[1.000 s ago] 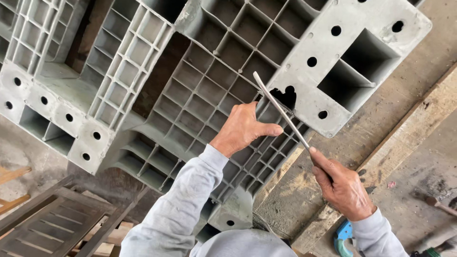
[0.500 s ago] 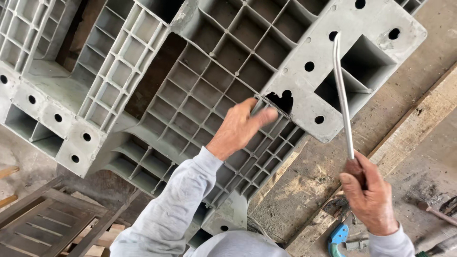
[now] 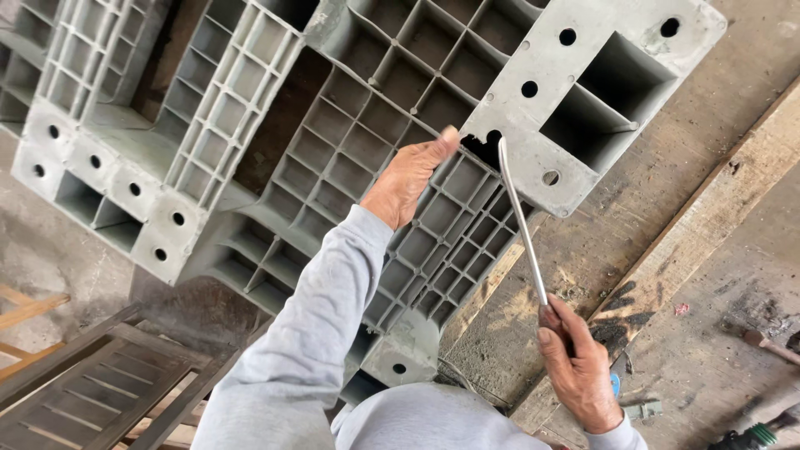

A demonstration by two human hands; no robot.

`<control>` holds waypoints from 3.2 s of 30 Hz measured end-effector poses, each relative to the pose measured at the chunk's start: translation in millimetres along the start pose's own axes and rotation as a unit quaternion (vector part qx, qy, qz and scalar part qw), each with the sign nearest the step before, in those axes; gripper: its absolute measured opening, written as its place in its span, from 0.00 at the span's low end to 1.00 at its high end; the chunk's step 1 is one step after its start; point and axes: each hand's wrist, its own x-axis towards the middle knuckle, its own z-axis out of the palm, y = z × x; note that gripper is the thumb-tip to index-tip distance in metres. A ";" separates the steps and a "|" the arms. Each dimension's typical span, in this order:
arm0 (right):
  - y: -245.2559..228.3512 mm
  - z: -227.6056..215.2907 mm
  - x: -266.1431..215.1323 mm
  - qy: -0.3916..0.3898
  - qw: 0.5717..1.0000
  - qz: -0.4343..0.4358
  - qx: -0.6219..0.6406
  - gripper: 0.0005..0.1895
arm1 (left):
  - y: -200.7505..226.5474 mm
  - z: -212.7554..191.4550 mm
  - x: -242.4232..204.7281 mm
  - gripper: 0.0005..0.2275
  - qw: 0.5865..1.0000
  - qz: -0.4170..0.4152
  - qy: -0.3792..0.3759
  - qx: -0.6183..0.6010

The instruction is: The person uses an angle grinder to smooth the edges of a gray plastic crate. They then use a metal file to further refine the edges and a soldering iron to melt and smooth the plastic surface.

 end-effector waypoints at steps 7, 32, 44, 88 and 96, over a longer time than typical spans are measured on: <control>-32.6 6.7 -5.5 0.007 0.984 -0.149 -0.101 0.26 | -15.4 -20.1 -106.9 0.53 0.928 0.110 -0.014 0.357; -47.5 43.0 -25.9 0.063 0.989 -0.126 0.043 0.27 | -82.2 -34.5 -157.5 0.44 0.890 0.181 0.087 0.409; -38.6 207.9 -160.6 0.179 0.952 0.016 0.249 0.28 | -97.1 -119.7 -79.8 0.43 0.945 -0.112 -0.149 0.269; -41.0 349.5 -232.5 0.277 0.952 -0.115 -0.062 0.25 | -119.0 -174.4 -170.4 0.22 0.842 0.348 -0.202 0.358; -38.1 358.3 -239.3 0.261 0.961 -0.080 -0.050 0.26 | -112.6 -163.1 -169.9 0.23 0.883 0.275 -0.146 0.350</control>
